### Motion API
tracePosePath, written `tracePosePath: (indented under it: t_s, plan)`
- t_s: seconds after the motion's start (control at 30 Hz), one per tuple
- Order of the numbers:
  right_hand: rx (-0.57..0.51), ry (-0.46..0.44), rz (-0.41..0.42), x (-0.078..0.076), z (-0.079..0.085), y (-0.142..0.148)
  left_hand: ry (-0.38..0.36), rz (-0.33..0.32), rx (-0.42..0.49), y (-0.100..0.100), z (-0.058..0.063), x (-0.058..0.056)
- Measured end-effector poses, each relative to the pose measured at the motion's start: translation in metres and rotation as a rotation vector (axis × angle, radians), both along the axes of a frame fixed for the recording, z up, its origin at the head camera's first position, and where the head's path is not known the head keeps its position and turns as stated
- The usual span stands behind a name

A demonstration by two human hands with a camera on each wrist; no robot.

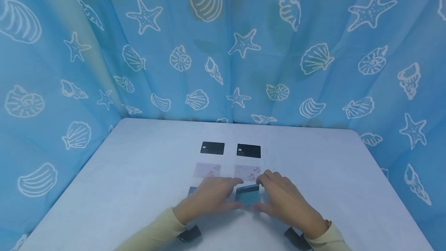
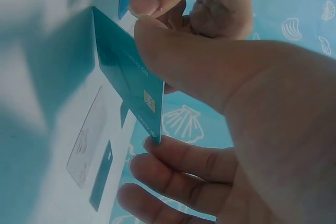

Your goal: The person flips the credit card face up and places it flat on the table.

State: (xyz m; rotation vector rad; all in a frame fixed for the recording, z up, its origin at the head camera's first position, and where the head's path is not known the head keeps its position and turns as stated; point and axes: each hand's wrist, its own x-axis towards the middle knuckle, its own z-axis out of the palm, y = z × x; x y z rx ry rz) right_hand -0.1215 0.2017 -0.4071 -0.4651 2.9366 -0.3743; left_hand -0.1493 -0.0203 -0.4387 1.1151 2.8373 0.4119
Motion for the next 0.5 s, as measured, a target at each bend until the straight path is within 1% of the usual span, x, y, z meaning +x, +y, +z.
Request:
tracePosePath:
  t_s: [0.3, 0.43, 0.5]
  plan:
    - [-0.008, 0.016, 0.001, 0.0036, 0.0006, -0.0015, 0.01, -0.017, -0.001, 0.0023, 0.0038, 0.0072]
    - [-0.012, 0.026, -0.003, 0.0047, 0.0012, -0.0021, 0.022, -0.013, 0.002, 0.0021, 0.0027, 0.0073]
    - [-0.014, 0.021, -0.006, 0.005, 0.0014, -0.0023, 0.014, -0.01, 0.006, 0.0023, 0.0022, 0.0073]
